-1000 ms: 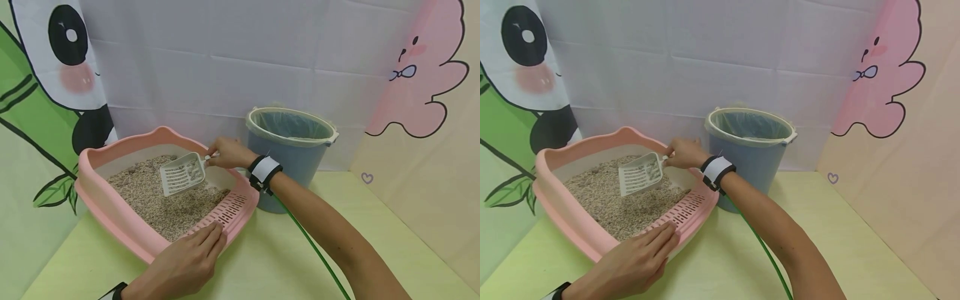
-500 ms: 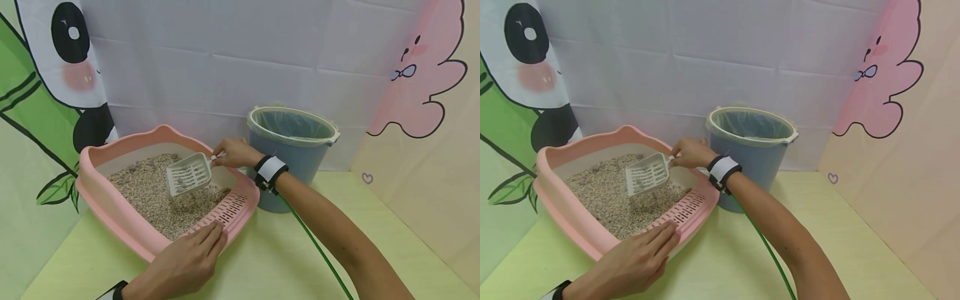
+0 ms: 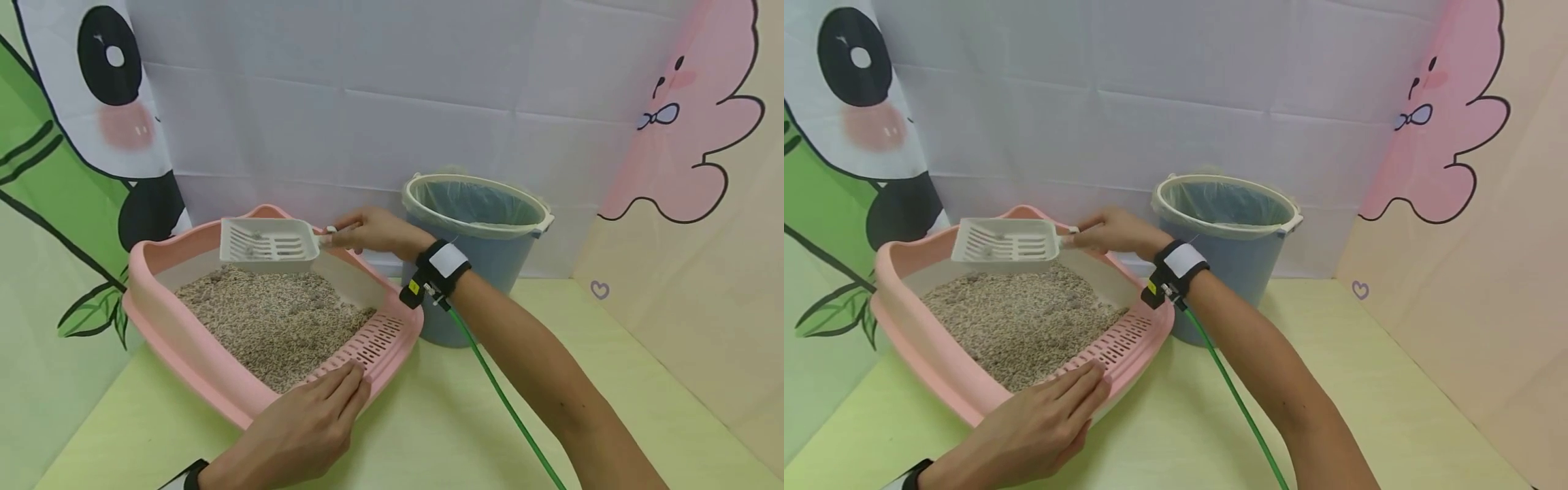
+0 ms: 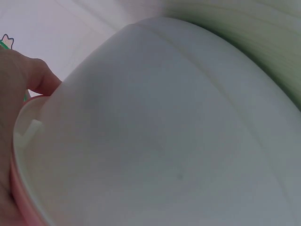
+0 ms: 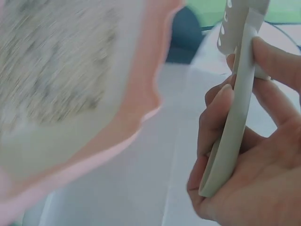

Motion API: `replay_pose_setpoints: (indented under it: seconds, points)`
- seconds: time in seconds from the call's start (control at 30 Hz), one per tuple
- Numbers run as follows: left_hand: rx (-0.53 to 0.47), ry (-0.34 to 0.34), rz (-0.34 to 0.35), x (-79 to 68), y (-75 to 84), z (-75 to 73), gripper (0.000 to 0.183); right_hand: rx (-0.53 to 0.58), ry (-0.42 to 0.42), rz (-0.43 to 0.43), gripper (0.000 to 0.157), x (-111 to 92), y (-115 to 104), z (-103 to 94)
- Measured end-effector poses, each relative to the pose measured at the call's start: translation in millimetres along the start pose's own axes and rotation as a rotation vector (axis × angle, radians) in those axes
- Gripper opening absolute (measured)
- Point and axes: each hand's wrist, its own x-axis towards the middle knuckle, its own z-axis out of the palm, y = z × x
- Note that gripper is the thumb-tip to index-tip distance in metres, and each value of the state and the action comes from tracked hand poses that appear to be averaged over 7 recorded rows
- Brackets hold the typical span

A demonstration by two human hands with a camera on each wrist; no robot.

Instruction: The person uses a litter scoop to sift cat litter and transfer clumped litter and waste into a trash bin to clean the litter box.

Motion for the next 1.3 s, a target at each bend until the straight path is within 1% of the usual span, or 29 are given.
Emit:
replay_pose_setpoints:
  seconds: [0.1, 0.17, 0.33, 0.43, 0.5, 0.57, 0.7, 0.8, 0.87, 0.93, 1.03, 1.13, 1.23, 1.3]
  points:
    - [0.006, 0.009, 0.0, -0.5, 0.6, 0.6, 0.064, 0.096, 0.019, -0.003, 0.038, -3.4, -15.2, -9.7]
    - [0.013, 0.019, 0.001, -0.4, 1.4, 1.1, 0.064, 0.137, 0.021, -0.023, 0.038, -6.8, -23.3, -19.5]
    - [0.023, 0.042, 0.004, 0.1, 2.5, 1.8, 0.062, 0.167, 0.079, -0.065, 0.033, -24.2, -36.0, -54.1]
    - [0.03, 0.044, 0.007, 1.6, 2.3, 1.9, 0.061, 0.167, 0.138, -0.036, 0.029, -43.2, -36.3, -80.9]
    - [0.037, 0.043, 0.012, 2.2, 1.7, 1.6, 0.061, 0.128, 0.172, 0.005, 0.031, -58.5, -32.6, -101.3]
    - [0.046, 0.042, 0.022, 2.2, 0.6, 1.0, 0.061, 0.082, 0.219, 0.064, 0.037, -75.4, -26.3, -122.3]
    - [0.051, 0.041, 0.033, 1.4, -1.2, 0.4, 0.061, -0.085, 0.29, 0.213, 0.055, -110.7, -4.3, -159.5]
    - [0.049, 0.05, 0.034, 1.4, -1.8, 0.6, 0.061, -0.222, 0.326, 0.314, 0.065, -134.4, 17.8, -178.5]
    - [0.046, 0.051, 0.032, 1.4, -2.0, 0.6, 0.061, -0.302, 0.37, 0.345, 0.067, -146.0, 33.6, -185.6]
    - [0.042, 0.052, 0.031, 1.4, -1.9, 1.0, 0.062, -0.393, 0.429, 0.352, 0.067, -155.2, 48.4, -188.7]
    - [0.037, 0.043, 0.028, 0.2, -0.9, 1.2, 0.063, -0.59, 0.532, 0.305, 0.059, -161.0, 66.3, -184.8]
    - [0.042, 0.05, 0.03, -0.7, 0.3, 1.8, 0.063, -0.843, 0.615, 0.231, 0.045, -163.5, 77.1, -174.3]
    - [0.053, 0.063, 0.029, -1.0, 0.6, 2.5, 0.062, -1.112, 0.671, 0.083, 0.027, -163.9, 83.9, -164.0]
    - [0.058, 0.062, 0.026, -0.3, 0.4, 2.8, 0.061, -1.291, 0.696, -0.045, 0.016, -162.9, 87.4, -160.4]
